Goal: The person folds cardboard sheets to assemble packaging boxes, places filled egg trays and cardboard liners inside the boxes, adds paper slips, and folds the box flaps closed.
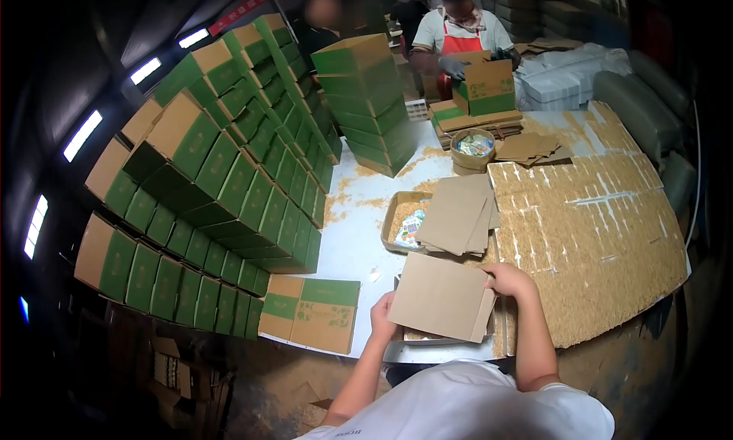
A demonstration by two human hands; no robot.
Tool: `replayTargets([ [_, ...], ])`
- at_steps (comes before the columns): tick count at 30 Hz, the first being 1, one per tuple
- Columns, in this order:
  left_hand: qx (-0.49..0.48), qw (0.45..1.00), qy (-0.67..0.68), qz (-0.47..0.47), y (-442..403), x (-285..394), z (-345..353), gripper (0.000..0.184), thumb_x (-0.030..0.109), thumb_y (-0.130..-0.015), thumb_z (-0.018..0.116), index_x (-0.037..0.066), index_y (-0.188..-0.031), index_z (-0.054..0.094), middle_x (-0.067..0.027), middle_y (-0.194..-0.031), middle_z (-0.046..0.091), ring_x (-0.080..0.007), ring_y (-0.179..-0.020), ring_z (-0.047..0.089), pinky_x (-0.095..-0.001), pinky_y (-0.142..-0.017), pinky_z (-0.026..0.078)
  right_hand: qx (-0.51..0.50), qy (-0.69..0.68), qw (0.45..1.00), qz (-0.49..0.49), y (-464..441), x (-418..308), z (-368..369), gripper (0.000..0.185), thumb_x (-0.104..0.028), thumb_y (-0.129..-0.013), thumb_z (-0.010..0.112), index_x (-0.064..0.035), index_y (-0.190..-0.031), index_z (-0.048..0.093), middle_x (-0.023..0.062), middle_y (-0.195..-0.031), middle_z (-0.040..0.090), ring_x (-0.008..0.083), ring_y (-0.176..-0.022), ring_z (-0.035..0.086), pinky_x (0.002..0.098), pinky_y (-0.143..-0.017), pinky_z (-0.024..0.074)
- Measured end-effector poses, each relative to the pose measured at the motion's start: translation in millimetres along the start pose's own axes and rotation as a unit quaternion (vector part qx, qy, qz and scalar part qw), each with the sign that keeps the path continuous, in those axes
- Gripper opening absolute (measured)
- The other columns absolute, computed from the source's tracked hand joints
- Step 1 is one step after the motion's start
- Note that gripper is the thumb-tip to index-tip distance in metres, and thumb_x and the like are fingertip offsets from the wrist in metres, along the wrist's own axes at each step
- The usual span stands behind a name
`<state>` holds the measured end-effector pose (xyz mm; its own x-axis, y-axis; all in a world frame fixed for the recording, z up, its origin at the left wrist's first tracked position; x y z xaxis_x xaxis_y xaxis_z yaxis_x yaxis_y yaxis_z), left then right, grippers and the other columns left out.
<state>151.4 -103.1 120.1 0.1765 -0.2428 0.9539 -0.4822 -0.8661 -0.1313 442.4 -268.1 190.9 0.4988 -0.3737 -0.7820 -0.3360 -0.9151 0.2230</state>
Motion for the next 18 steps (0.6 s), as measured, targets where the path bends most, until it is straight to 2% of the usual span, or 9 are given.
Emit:
replayTargets([
  [3, -0.056, 0.994, 0.096, -0.021, -8.8, -15.7, -5.3, 0.04, 0.035, -0.106, 0.049, 0.001, -0.112, 0.068, -0.0042, -0.097, 0.074, -0.0133, -0.082, 0.064, -0.0302, -0.077, 0.051, 0.068, 0.077, 0.993, 0.052, -9.0, -6.4, -11.4, 0.04, -0.003, -0.084, 0.065, -0.0098, -0.123, 0.068, 0.0196, -0.102, 0.071, 0.0334, -0.089, 0.069, 0.0398, -0.082, 0.054],
  [4, -0.077, 0.988, 0.091, -0.099, -8.6, -20.7, -8.7, 0.041, 0.036, -0.103, 0.051, 0.0, -0.114, 0.067, -0.0083, -0.097, 0.075, -0.0187, -0.079, 0.066, -0.0322, -0.074, 0.052, 0.1, 0.127, 0.986, 0.039, -11.7, -11.7, -14.1, 0.039, -0.004, -0.085, 0.063, -0.0105, -0.123, 0.068, 0.0195, -0.1, 0.071, 0.0333, -0.09, 0.069, 0.0406, -0.082, 0.054],
  [7, -0.11, 0.969, -0.22, 0.028, -14.4, 30.0, -6.3, 0.043, 0.039, -0.096, 0.061, 0.0, -0.115, 0.067, -0.0104, -0.087, 0.073, -0.0257, -0.073, 0.065, -0.0371, -0.069, 0.051, 0.134, 0.201, 0.97, -0.007, -20.8, -16.0, 3.8, 0.03, -0.015, -0.092, 0.051, -0.0132, -0.113, 0.072, 0.0176, -0.105, 0.069, 0.0366, -0.098, 0.067, 0.0446, -0.084, 0.0543],
  [8, -0.138, 0.887, -0.439, 0.044, -11.6, 53.2, 1.9, 0.056, 0.038, -0.085, 0.073, 0.001, -0.125, 0.062, -0.0138, -0.086, 0.07, -0.0335, -0.083, 0.064, -0.0443, -0.075, 0.05, 0.126, 0.227, 0.965, -0.026, -20.0, -22.1, 15.4, 0.03, -0.014, -0.092, 0.05, -0.0131, -0.113, 0.071, 0.0178, -0.105, 0.068, 0.0366, -0.097, 0.067, 0.0445, -0.083, 0.0545],
  [11, -0.081, 0.851, -0.516, 0.053, 8.4, 81.2, 34.6, 0.077, 0.036, -0.076, 0.081, 0.002, -0.138, 0.051, -0.0187, -0.112, 0.066, -0.0352, -0.105, 0.06, -0.0487, -0.091, 0.047, 0.116, 0.284, 0.952, -0.02, -14.8, -17.0, 32.0, 0.028, -0.014, -0.091, 0.052, -0.012, -0.112, 0.07, 0.018, -0.101, 0.068, 0.0366, -0.097, 0.067, 0.0445, -0.082, 0.0546],
  [12, -0.086, 0.852, -0.51, 0.084, 13.9, 84.0, 47.8, 0.092, 0.034, -0.07, 0.085, 0.004, -0.145, 0.042, -0.022, -0.135, 0.052, -0.0382, -0.124, 0.05, -0.0484, -0.101, 0.041, 0.121, 0.284, 0.951, -0.019, -13.5, -15.7, 33.6, 0.028, -0.014, -0.09, 0.053, -0.0118, -0.112, 0.07, 0.0175, -0.101, 0.067, 0.0358, -0.099, 0.066, 0.044, -0.084, 0.0538],
  [13, -0.086, 0.789, -0.587, 0.159, 23.2, 91.5, 62.9, 0.098, 0.036, -0.068, 0.086, 0.005, -0.147, 0.039, -0.0224, -0.144, 0.044, -0.0395, -0.132, 0.044, -0.0476, -0.107, 0.039, 0.126, 0.284, 0.95, -0.018, -11.6, -13.5, 35.8, 0.028, -0.014, -0.089, 0.054, -0.0115, -0.112, 0.07, 0.017, -0.1, 0.067, 0.0351, -0.1, 0.066, 0.0435, -0.085, 0.053],
  [16, -0.214, 0.748, -0.606, 0.166, 28.7, 54.4, 97.2, 0.104, 0.04, -0.067, 0.087, 0.009, -0.151, 0.034, -0.023, -0.15, 0.039, -0.0407, -0.137, 0.039, -0.0464, -0.11, 0.039, 0.266, 0.446, 0.84, -0.157, -2.0, -26.2, 53.5, 0.031, -0.015, -0.091, 0.053, -0.0106, -0.118, 0.069, 0.0141, -0.1, 0.065, 0.0332, -0.103, 0.062, 0.046, -0.095, 0.0461],
  [18, -0.265, 0.739, -0.61, 0.106, 21.3, 24.7, 107.3, 0.105, 0.042, -0.067, 0.088, 0.011, -0.151, 0.034, -0.0226, -0.152, 0.037, -0.0409, -0.138, 0.039, -0.0463, -0.108, 0.043, 0.248, 0.435, 0.851, -0.158, 9.7, -11.9, 68.2, 0.032, -0.016, -0.09, 0.054, -0.0083, -0.117, 0.068, 0.0129, -0.102, 0.065, 0.0316, -0.108, 0.059, 0.0461, -0.102, 0.0398],
])
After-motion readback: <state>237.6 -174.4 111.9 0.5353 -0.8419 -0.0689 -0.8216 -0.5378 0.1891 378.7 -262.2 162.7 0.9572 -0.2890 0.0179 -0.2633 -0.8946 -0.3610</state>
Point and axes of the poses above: each hand's wrist, its own y-axis away from the middle knuckle, its own z-axis out of the palm, x = y × z, the point moved 7 cm from there along -y, towards the middle knuckle
